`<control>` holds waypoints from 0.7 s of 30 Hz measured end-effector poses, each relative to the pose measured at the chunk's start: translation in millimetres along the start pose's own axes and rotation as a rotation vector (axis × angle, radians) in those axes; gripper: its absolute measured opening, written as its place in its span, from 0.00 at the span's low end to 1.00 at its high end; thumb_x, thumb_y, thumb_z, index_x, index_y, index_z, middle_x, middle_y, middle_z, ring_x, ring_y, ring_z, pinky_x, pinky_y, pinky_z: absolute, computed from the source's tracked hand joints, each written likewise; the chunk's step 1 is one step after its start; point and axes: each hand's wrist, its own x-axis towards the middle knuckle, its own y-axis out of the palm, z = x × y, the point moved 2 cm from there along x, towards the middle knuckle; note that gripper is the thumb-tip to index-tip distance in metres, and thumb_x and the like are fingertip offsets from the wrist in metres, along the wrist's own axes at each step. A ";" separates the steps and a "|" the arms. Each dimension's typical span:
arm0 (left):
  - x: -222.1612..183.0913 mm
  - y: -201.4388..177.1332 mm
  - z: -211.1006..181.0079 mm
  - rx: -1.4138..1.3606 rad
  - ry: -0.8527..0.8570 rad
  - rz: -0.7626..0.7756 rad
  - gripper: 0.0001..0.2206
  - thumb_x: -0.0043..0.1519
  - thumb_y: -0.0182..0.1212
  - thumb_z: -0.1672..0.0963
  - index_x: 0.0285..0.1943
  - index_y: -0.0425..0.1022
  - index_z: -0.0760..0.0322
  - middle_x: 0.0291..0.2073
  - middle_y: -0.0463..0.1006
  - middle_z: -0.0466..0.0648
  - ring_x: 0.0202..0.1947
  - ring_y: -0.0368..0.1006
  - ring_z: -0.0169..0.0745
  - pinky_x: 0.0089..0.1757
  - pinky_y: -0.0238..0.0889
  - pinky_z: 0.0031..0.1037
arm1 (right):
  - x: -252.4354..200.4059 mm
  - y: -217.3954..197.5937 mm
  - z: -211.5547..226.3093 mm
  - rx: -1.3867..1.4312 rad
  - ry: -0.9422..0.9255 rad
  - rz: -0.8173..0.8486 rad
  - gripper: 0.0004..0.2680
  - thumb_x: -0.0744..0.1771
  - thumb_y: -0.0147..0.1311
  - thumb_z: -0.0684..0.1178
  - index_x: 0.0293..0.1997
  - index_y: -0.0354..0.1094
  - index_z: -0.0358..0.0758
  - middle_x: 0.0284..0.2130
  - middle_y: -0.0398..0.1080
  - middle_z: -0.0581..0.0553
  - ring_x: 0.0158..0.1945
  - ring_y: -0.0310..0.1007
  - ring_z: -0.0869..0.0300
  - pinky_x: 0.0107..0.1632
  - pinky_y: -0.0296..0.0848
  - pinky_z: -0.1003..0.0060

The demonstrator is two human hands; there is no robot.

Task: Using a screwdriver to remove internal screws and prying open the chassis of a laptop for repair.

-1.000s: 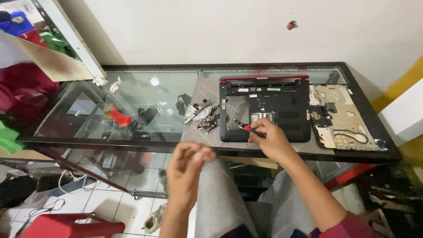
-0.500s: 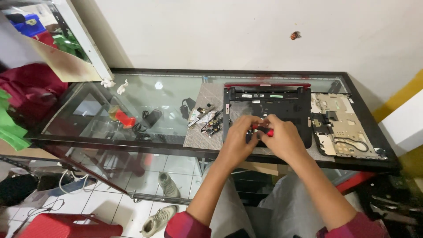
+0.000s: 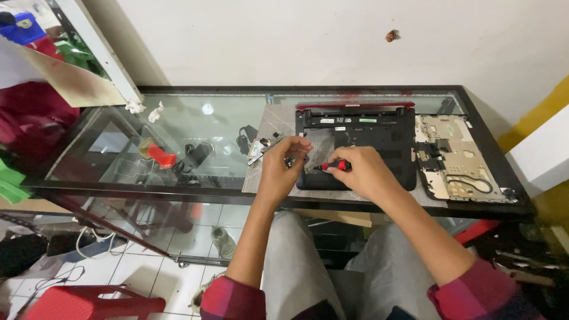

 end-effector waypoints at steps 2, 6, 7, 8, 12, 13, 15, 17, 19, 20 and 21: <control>0.2 -1.7 4.4 -0.029 -0.023 0.021 0.14 0.56 0.57 0.70 0.46 0.78 0.68 0.37 0.84 0.54 0.41 0.82 0.47 0.46 0.74 0.34 | -1.9 -1.8 5.0 0.027 -0.014 -0.041 0.08 0.63 0.64 0.43 0.45 0.79 0.39 0.39 0.80 0.32 0.46 0.80 0.38 0.44 0.80 0.53; -2.7 -1.6 2.1 -0.087 -0.073 0.041 0.15 0.55 0.59 0.71 0.47 0.78 0.68 0.37 0.84 0.54 0.41 0.82 0.46 0.46 0.75 0.32 | -0.8 0.9 11.2 0.017 -0.014 -0.020 0.08 0.64 0.63 0.42 0.46 0.78 0.37 0.40 0.80 0.32 0.46 0.80 0.38 0.44 0.80 0.54; -2.6 -1.2 1.5 -0.098 -0.082 0.056 0.15 0.55 0.59 0.71 0.47 0.78 0.68 0.37 0.84 0.54 0.41 0.82 0.45 0.47 0.75 0.32 | -0.7 0.7 13.2 0.017 0.000 -0.006 0.08 0.64 0.63 0.42 0.46 0.78 0.37 0.40 0.80 0.31 0.46 0.80 0.38 0.43 0.81 0.55; -2.5 -0.9 0.8 -0.109 -0.091 0.072 0.16 0.55 0.59 0.71 0.47 0.79 0.68 0.37 0.84 0.54 0.41 0.82 0.44 0.47 0.75 0.31 | -0.6 0.5 15.3 0.018 0.015 0.007 0.08 0.64 0.62 0.42 0.46 0.78 0.37 0.41 0.79 0.31 0.46 0.80 0.39 0.43 0.81 0.57; -1.7 -3.7 1.0 -0.106 -0.093 0.061 0.16 0.54 0.59 0.71 0.47 0.79 0.68 0.36 0.84 0.54 0.40 0.81 0.44 0.47 0.75 0.31 | -0.1 -0.3 16.5 -0.022 -0.004 0.030 0.08 0.64 0.62 0.43 0.46 0.78 0.37 0.41 0.79 0.32 0.47 0.80 0.39 0.42 0.82 0.56; -1.3 -5.0 -0.2 -0.095 -0.094 0.059 0.15 0.55 0.60 0.70 0.47 0.79 0.67 0.36 0.84 0.54 0.40 0.82 0.44 0.46 0.75 0.32 | -0.7 -0.5 16.2 -0.016 0.004 0.026 0.08 0.64 0.62 0.42 0.46 0.78 0.37 0.41 0.79 0.32 0.46 0.80 0.39 0.41 0.82 0.56; -1.3 -7.0 -0.7 -0.082 -0.096 0.054 0.14 0.56 0.61 0.69 0.47 0.80 0.67 0.36 0.84 0.53 0.40 0.82 0.44 0.46 0.75 0.32 | -2.0 -1.5 17.5 -0.011 0.008 0.026 0.07 0.65 0.62 0.42 0.46 0.79 0.37 0.41 0.79 0.31 0.46 0.80 0.39 0.41 0.82 0.56; -1.9 -7.6 0.4 -0.087 -0.094 0.059 0.14 0.55 0.62 0.69 0.47 0.80 0.67 0.36 0.84 0.53 0.40 0.82 0.43 0.47 0.75 0.32 | -3.7 -4.0 19.6 -0.011 0.029 0.014 0.08 0.65 0.61 0.41 0.47 0.78 0.35 0.40 0.79 0.30 0.46 0.80 0.39 0.41 0.82 0.56; -2.4 -5.1 6.7 -0.096 -0.099 0.064 0.15 0.55 0.61 0.70 0.47 0.80 0.67 0.36 0.84 0.53 0.41 0.82 0.44 0.47 0.75 0.33 | -2.8 -3.2 20.5 -0.005 0.029 0.017 0.08 0.65 0.61 0.41 0.47 0.78 0.34 0.39 0.79 0.29 0.45 0.80 0.38 0.41 0.82 0.56; -2.6 -3.2 9.8 -0.106 -0.103 0.071 0.16 0.54 0.61 0.70 0.48 0.80 0.67 0.36 0.84 0.54 0.42 0.82 0.45 0.48 0.75 0.33 | -2.8 -3.1 20.5 0.001 0.030 0.016 0.08 0.65 0.60 0.41 0.47 0.77 0.33 0.39 0.78 0.27 0.45 0.80 0.38 0.40 0.82 0.56; -3.5 -1.3 10.9 -0.108 -0.103 0.072 0.16 0.54 0.61 0.70 0.48 0.80 0.67 0.36 0.84 0.54 0.42 0.82 0.45 0.48 0.75 0.33 | -1.7 -2.0 20.4 0.000 0.032 0.016 0.08 0.65 0.60 0.41 0.47 0.77 0.33 0.39 0.78 0.27 0.45 0.80 0.38 0.40 0.82 0.56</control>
